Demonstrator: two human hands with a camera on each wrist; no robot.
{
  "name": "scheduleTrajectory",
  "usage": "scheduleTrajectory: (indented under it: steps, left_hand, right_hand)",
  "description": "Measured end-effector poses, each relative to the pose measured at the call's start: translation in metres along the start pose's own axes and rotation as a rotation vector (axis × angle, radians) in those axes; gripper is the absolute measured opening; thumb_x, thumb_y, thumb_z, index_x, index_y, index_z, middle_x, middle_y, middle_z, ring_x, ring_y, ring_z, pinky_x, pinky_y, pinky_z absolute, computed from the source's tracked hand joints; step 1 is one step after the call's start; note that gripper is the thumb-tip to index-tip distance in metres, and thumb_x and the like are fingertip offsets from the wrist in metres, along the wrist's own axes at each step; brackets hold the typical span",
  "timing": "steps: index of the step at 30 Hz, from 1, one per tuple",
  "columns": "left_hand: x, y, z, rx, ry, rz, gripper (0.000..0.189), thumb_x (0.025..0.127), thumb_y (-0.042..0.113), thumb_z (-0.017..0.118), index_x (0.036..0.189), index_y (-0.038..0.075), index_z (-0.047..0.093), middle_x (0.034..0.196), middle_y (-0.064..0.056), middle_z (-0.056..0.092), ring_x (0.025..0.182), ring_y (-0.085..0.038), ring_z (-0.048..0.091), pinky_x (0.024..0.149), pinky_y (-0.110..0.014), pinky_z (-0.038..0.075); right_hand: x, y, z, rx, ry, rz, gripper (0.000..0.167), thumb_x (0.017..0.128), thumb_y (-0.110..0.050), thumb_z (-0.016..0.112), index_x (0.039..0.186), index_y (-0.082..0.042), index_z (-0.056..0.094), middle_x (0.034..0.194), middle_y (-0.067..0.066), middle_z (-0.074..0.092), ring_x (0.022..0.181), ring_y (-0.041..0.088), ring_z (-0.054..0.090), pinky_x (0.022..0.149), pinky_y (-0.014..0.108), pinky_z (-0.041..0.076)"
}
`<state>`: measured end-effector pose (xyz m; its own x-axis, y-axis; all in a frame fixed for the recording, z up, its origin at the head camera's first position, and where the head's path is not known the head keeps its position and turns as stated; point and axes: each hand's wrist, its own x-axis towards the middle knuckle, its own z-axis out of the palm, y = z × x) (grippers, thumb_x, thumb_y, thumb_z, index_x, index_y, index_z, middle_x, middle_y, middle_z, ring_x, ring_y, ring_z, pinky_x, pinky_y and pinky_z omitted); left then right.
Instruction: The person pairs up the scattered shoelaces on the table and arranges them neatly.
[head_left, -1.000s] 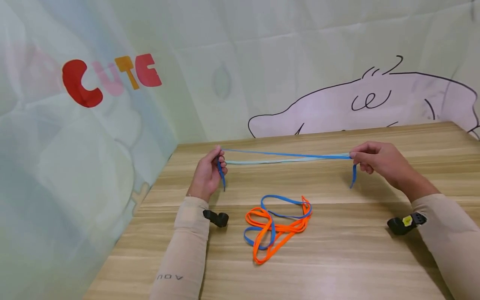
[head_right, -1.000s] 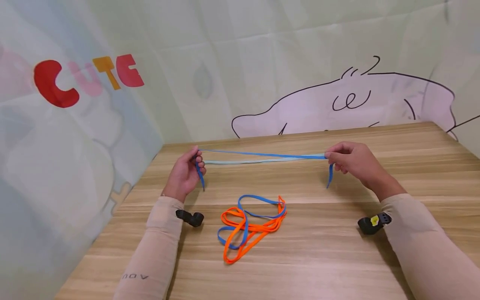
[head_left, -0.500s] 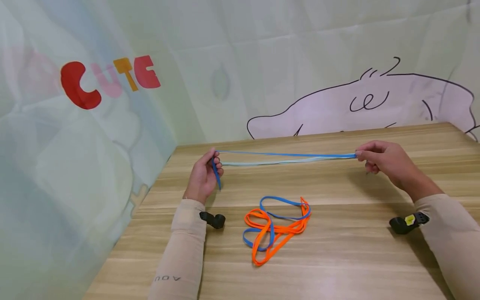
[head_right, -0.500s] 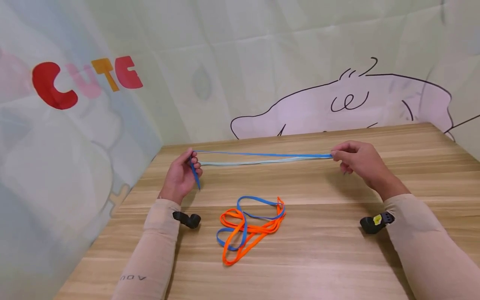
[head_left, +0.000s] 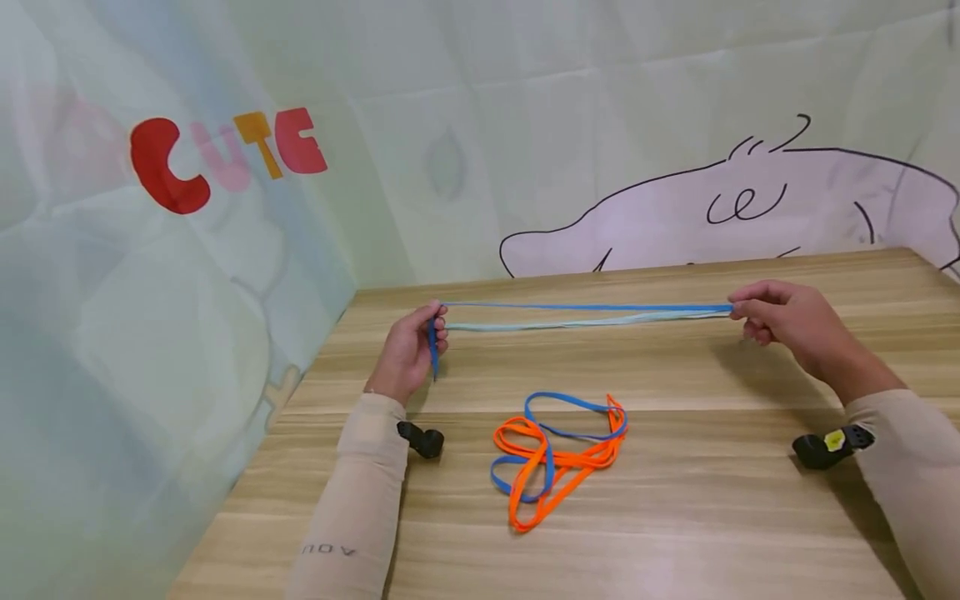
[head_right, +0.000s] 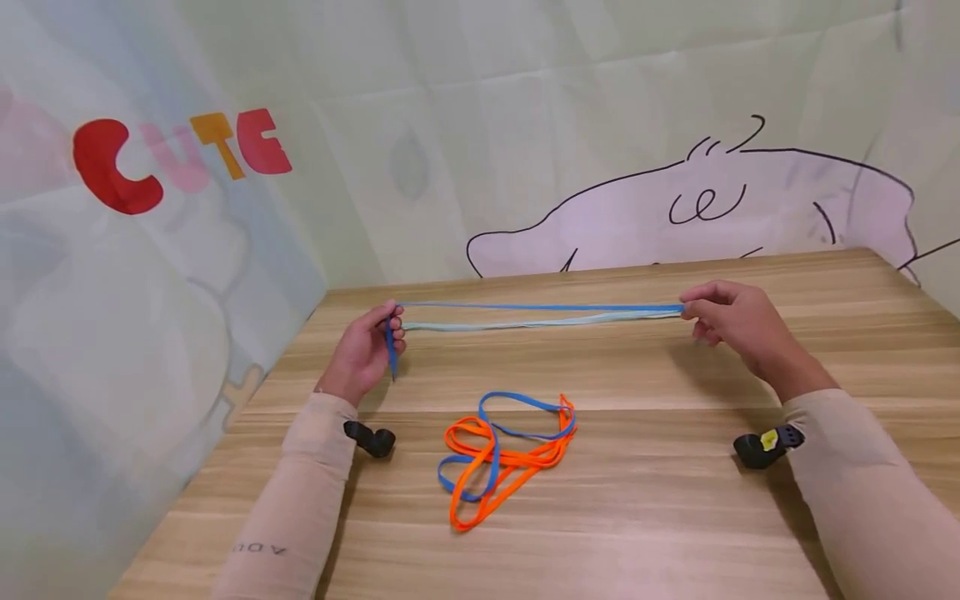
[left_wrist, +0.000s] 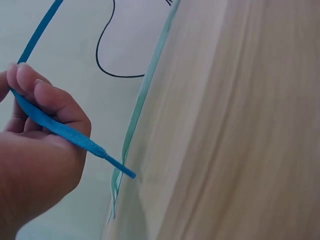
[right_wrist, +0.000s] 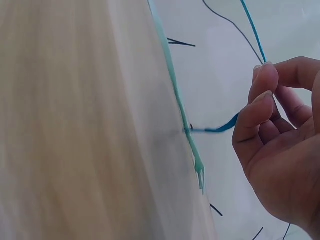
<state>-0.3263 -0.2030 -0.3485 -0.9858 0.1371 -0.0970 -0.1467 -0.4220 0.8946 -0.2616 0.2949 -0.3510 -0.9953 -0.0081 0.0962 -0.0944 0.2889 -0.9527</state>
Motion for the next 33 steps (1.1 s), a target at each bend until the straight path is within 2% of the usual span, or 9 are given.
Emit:
scheduleTrajectory:
  steps: [6, 13, 16, 20, 26, 30, 33]
  left_hand:
    - [-0.002, 0.009, -0.008, 0.177, 0.002, -0.011, 0.020, 0.105, 0.021, 0.055, 0.094, 0.006, 0.062, 0.072, 0.002, 0.054, 0.062, -0.009, 0.048, 0.055, -0.019, 0.040]
    - [-0.001, 0.013, -0.008, 0.336, 0.007, -0.004, 0.021, 0.103, 0.022, 0.058, 0.106, 0.002, 0.062, 0.076, 0.002, 0.056, 0.065, -0.008, 0.051, 0.057, -0.019, 0.044]
    - [-0.001, 0.015, -0.007, 0.427, 0.024, 0.011, 0.026, 0.102, 0.021, 0.061, 0.112, -0.003, 0.062, 0.077, 0.002, 0.057, 0.066, -0.008, 0.053, 0.059, -0.019, 0.046]
    - [0.000, 0.016, -0.007, 0.583, 0.054, 0.019, 0.033, 0.099, 0.021, 0.065, 0.118, -0.006, 0.062, 0.079, 0.001, 0.060, 0.067, -0.009, 0.057, 0.065, -0.020, 0.049]
    - [0.003, 0.015, -0.012, 0.738, 0.043, 0.026, 0.038, 0.099, 0.022, 0.066, 0.120, -0.009, 0.062, 0.087, -0.007, 0.064, 0.072, -0.010, 0.061, 0.076, -0.027, 0.053]
    - [0.003, 0.014, -0.014, 0.807, 0.037, 0.021, 0.036, 0.099, 0.022, 0.066, 0.118, -0.007, 0.063, 0.099, -0.017, 0.064, 0.081, -0.018, 0.062, 0.079, -0.032, 0.052]
    - [0.002, 0.014, -0.015, 0.873, 0.049, 0.039, 0.032, 0.099, 0.021, 0.065, 0.118, -0.005, 0.065, 0.104, -0.019, 0.065, 0.089, -0.024, 0.063, 0.084, -0.037, 0.052]
  right_hand:
    - [0.003, 0.004, -0.004, -0.061, -0.017, 0.004, 0.007, 0.099, -0.016, 0.065, 0.098, -0.012, 0.070, 0.080, -0.002, 0.068, 0.064, 0.012, 0.057, 0.057, 0.025, 0.049]
    - [0.005, 0.003, -0.014, -0.334, -0.054, -0.032, 0.033, 0.100, -0.024, 0.063, 0.114, 0.006, 0.061, 0.086, 0.007, 0.065, 0.069, 0.016, 0.057, 0.059, 0.029, 0.050]
    - [0.007, 0.001, -0.015, -0.456, -0.076, -0.058, 0.031, 0.100, -0.021, 0.063, 0.115, 0.005, 0.062, 0.091, 0.012, 0.063, 0.070, 0.018, 0.058, 0.059, 0.029, 0.050]
    - [0.008, 0.000, -0.017, -0.556, -0.100, -0.079, 0.026, 0.099, -0.017, 0.064, 0.113, 0.005, 0.064, 0.096, 0.013, 0.064, 0.071, 0.021, 0.060, 0.060, 0.030, 0.049]
    - [0.008, 0.002, -0.021, -0.636, -0.121, -0.090, 0.025, 0.100, -0.017, 0.063, 0.109, 0.006, 0.064, 0.095, 0.012, 0.065, 0.072, 0.021, 0.060, 0.060, 0.031, 0.047]
    - [0.008, 0.005, -0.023, -0.655, -0.130, -0.098, 0.021, 0.099, -0.013, 0.063, 0.107, 0.006, 0.066, 0.090, 0.008, 0.065, 0.070, 0.019, 0.058, 0.059, 0.030, 0.045]
    - [0.008, 0.007, -0.024, -0.667, -0.144, -0.103, 0.020, 0.098, -0.013, 0.063, 0.106, 0.005, 0.067, 0.084, 0.005, 0.064, 0.069, 0.017, 0.055, 0.059, 0.030, 0.044]
